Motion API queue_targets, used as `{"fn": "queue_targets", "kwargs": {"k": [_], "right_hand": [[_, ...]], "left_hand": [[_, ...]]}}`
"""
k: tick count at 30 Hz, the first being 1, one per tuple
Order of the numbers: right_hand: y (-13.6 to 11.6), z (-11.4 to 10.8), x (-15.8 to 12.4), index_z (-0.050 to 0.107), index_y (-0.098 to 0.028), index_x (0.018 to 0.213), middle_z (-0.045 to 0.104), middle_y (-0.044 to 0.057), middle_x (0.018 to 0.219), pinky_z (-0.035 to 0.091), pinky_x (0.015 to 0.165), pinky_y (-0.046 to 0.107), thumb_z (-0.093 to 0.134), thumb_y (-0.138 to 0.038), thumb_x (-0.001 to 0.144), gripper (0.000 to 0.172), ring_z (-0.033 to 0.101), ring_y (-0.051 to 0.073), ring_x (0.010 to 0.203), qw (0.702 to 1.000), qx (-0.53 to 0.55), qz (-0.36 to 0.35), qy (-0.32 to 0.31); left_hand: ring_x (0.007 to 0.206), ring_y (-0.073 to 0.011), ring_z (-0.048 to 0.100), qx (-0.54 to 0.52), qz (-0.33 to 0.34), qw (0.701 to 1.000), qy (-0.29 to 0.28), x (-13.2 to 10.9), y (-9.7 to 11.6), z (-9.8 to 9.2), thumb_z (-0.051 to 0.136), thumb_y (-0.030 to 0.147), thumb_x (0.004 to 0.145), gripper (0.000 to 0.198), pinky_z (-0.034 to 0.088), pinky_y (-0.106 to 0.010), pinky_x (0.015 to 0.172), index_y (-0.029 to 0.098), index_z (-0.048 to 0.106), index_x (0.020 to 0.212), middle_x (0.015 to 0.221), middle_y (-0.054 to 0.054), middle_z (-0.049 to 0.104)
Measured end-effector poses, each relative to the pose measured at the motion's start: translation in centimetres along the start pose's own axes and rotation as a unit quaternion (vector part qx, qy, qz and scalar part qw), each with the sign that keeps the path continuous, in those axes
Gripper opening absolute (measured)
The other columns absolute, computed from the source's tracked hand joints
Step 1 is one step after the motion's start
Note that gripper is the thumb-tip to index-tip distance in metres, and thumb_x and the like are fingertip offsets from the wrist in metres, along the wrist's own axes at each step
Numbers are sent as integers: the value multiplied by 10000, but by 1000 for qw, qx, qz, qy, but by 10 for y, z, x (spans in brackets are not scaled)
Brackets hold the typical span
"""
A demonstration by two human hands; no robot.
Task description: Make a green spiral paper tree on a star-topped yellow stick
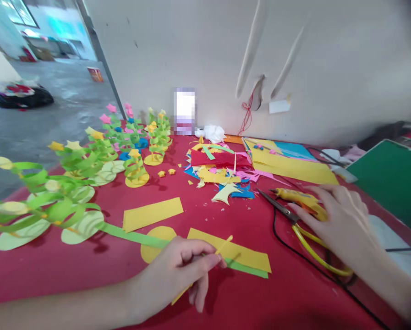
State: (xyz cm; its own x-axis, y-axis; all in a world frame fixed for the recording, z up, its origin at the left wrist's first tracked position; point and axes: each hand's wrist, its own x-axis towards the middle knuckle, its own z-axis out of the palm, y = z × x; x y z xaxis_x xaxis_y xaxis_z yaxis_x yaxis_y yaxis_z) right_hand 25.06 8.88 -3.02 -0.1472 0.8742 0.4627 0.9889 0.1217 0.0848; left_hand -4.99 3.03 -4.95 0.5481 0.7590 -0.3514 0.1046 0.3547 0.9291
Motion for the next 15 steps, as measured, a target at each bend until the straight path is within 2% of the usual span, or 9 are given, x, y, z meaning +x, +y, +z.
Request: {"fn": "queue_targets", "kwargs": {"k": [1, 3, 6, 9, 11, 15], "right_hand": [[-13, -8, 9, 573, -149, 962, 549, 155, 983, 391, 807, 451, 368, -506, 821, 435, 483, 306, 932, 998, 49, -51, 0], [-43, -20, 33, 591, -211, 903, 593, 60, 955, 406, 837, 310, 424, -368, 849, 236, 507, 197, 940, 979, 138, -150, -21], [-99, -21, 79, 619, -203, 859, 629, 12, 874, 403, 839, 253, 511, -244, 818, 122, 521, 145, 905, 933, 221, -276, -68], [-156, 2, 122, 623, -166, 900, 636, 10, 885, 417, 835, 286, 529, -166, 812, 128, 543, 139, 885, 896, 249, -348, -121], [-188, 23, 141, 591, -129, 947, 613, 39, 921, 434, 819, 379, 544, -218, 824, 159, 553, 174, 906, 878, 250, -378, -151], [-227, 53, 156, 543, -139, 1046, 560, 70, 1049, 474, 770, 379, 503, -293, 861, 244, 560, 177, 902, 860, 259, -394, -197]], "left_hand": [[394, -53, 439, 2, 3, 1000, 1, 0, 0, 1, 443, 405, 862, 314, 384, -138, 464, 126, 553, 770, 433, 50, 531], [379, -51, 415, 3, 8, 1000, 0, 1, 0, 1, 445, 402, 859, 313, 371, -136, 450, 126, 543, 749, 426, 53, 510], [364, -51, 393, -7, 12, 1000, -5, 3, -2, 2, 444, 403, 854, 316, 357, -136, 422, 129, 532, 724, 426, 50, 503], [347, -49, 390, -16, 14, 1000, -9, 4, -6, 1, 448, 409, 846, 314, 351, -136, 407, 134, 516, 711, 415, 51, 500], [348, -50, 398, -21, 14, 1000, -8, 5, -7, 1, 453, 422, 836, 317, 356, -139, 408, 132, 519, 726, 416, 50, 497], [340, -51, 387, -22, 11, 1000, -6, 6, -8, 0, 473, 462, 805, 366, 362, -148, 403, 110, 570, 774, 409, 55, 470]]}}
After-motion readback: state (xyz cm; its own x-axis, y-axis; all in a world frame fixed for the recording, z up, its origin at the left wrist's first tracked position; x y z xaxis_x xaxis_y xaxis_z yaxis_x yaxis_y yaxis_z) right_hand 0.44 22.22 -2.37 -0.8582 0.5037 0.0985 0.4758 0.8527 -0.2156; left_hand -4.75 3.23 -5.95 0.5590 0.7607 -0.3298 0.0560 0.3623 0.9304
